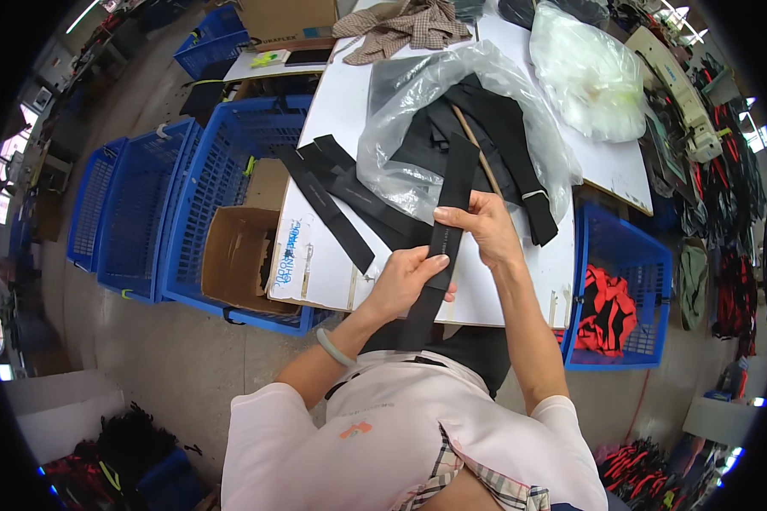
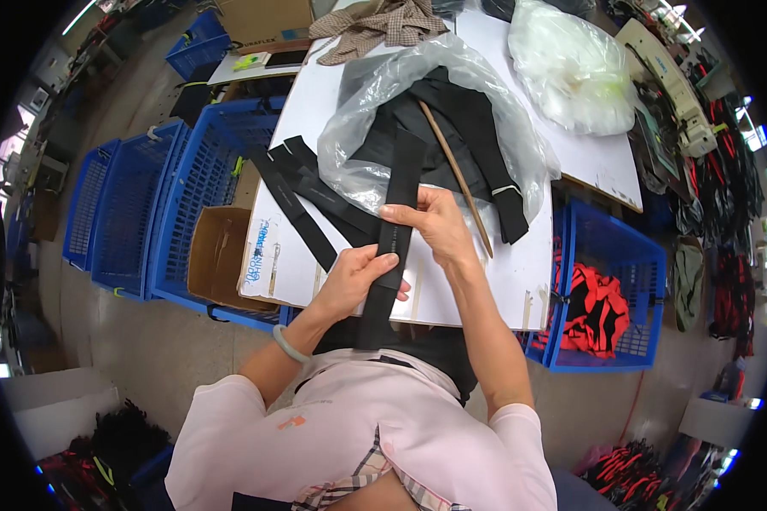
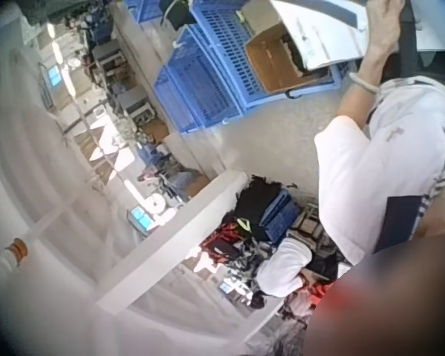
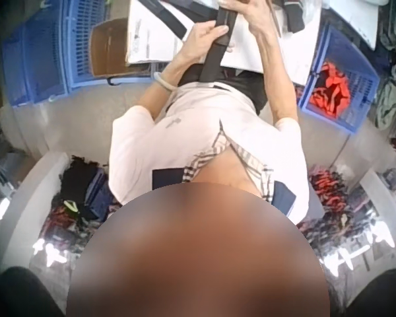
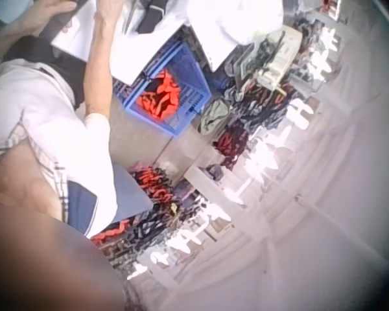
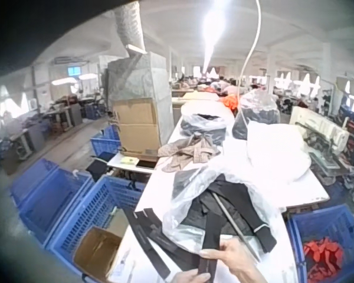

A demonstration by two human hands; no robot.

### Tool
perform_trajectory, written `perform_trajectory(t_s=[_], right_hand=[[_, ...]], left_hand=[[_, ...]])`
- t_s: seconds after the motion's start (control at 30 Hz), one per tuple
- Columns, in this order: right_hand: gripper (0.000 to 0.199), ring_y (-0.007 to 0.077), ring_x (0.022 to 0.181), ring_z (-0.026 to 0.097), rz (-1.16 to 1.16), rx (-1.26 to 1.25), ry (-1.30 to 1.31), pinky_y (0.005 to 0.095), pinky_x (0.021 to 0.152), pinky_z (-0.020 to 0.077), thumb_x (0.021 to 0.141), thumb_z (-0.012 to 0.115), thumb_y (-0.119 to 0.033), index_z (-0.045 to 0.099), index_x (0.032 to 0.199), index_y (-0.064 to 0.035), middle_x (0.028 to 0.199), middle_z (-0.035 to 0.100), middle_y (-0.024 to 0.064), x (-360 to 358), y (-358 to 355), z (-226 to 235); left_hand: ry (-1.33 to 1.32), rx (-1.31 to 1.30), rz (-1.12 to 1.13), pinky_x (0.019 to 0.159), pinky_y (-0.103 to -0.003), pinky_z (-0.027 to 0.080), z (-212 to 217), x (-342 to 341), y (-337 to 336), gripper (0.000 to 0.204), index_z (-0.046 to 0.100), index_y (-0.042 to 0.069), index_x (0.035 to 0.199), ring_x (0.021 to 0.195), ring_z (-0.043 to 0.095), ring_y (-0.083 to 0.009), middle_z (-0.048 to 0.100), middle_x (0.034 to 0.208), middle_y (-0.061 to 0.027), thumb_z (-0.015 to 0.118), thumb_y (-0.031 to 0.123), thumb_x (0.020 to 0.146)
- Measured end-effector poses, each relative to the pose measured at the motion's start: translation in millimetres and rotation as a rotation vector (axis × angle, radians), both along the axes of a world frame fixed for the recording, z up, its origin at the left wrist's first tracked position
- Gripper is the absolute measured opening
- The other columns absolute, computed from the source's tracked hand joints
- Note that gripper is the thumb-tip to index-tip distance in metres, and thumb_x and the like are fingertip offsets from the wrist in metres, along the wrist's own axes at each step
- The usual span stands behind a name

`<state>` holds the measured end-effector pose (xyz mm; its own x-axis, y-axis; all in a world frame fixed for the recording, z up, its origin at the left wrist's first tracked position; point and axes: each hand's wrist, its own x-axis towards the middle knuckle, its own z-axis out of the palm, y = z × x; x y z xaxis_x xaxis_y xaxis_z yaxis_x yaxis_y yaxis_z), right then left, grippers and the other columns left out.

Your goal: Turning black fabric straps right-side out using a wooden stick tool on a manufacturing workbench.

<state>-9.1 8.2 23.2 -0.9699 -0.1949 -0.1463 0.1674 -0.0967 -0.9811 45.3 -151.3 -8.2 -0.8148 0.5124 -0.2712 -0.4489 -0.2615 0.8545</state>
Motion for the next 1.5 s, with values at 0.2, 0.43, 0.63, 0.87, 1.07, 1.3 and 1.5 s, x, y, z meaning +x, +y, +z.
perform_trajectory(t_s=[0.2, 0.43, 0.63, 0.87, 1.07, 1.3, 1.5], right_hand=[[0.015, 0.0064, 0.059, 0.049, -0.158, -0.099, -0.029, 0.0199, 0.057, 0.0373, 0.082, 0.068, -0.018, 0.065, 0.078, -0.0029, 0.069, 0.061, 0.0018, -10, -3, -17], [0.010, 0.0061, 0.059, 0.046, -0.486, 0.259, 0.067, 0.0211, 0.055, 0.0363, 0.078, 0.064, -0.011, 0.065, 0.078, -0.0020, 0.067, 0.059, 0.0002, -18, 48, -54], [0.018, 0.0165, 0.065, 0.060, -0.493, 0.587, 0.259, 0.0287, 0.063, 0.0463, 0.075, 0.065, -0.013, 0.067, 0.086, 0.0008, 0.074, 0.065, 0.0103, -52, 50, -52], [0.027, 0.0263, 0.081, 0.056, -0.389, 1.123, 0.541, 0.0388, 0.069, 0.0483, 0.069, 0.060, -0.002, 0.068, 0.092, -0.0132, 0.084, 0.053, 0.0092, -56, 49, -73], [0.032, 0.0256, 0.087, 0.052, -0.194, 1.265, 0.630, 0.0388, 0.067, 0.0479, 0.063, 0.065, -0.002, 0.069, 0.092, -0.0153, 0.088, 0.047, 0.0075, -67, 57, -74], [0.016, 0.0095, 0.061, 0.053, -0.379, 0.110, 0.221, 0.0246, 0.058, 0.0408, 0.073, 0.072, -0.012, 0.068, 0.081, 0.0015, 0.074, 0.063, 0.0037, -56, 65, -30], [0.010, 0.0062, 0.059, 0.046, -0.142, -0.186, 0.134, 0.0203, 0.056, 0.0354, 0.076, 0.070, -0.008, 0.067, 0.079, 0.0008, 0.071, 0.058, -0.0010, -5, 44, 24]], left_hand=[[-0.064, 0.008, 0.697, 0.050, -0.030, 0.054, -16, -29, -44, 0.016, 0.050, 0.000, 0.089, 0.054, 0.063, -0.0207, 0.062, 0.069, -0.0145, 0.053, 0.015, 0.091], [0.220, -0.860, 0.697, 0.064, -0.040, 0.049, -63, -64, -84, 0.056, 0.037, -0.001, 0.126, 0.070, 0.061, -0.0288, 0.059, 0.080, -0.0166, 0.064, 0.025, 0.084], [0.614, -1.484, 0.470, 0.102, -0.049, 0.025, -56, -57, -79, 0.067, 0.034, 0.001, 0.135, 0.127, 0.030, -0.0398, 0.037, 0.134, -0.0258, 0.063, 0.033, 0.083], [0.770, -1.316, 0.665, 0.110, -0.046, 0.019, -99, -74, -44, 0.068, 0.027, -0.006, 0.137, 0.135, 0.016, -0.0415, 0.021, 0.144, -0.0266, 0.055, 0.034, 0.090], [0.743, -1.202, 0.759, 0.109, -0.047, 0.019, -90, -74, -41, 0.058, 0.036, -0.006, 0.132, 0.133, 0.020, -0.0412, 0.023, 0.143, -0.0254, 0.054, 0.031, 0.090], [0.756, -0.620, 0.717, 0.078, -0.029, 0.046, -31, -53, -8, 0.029, 0.060, 0.000, 0.108, 0.092, 0.055, -0.0196, 0.054, 0.106, -0.0112, 0.065, 0.004, 0.080], [0.385, 0.130, 0.175, 0.085, -0.027, 0.045, 38, -55, 30, 0.039, 0.058, -0.003, 0.113, 0.100, 0.055, -0.0161, 0.058, 0.107, -0.0093, 0.069, 0.001, 0.076]])
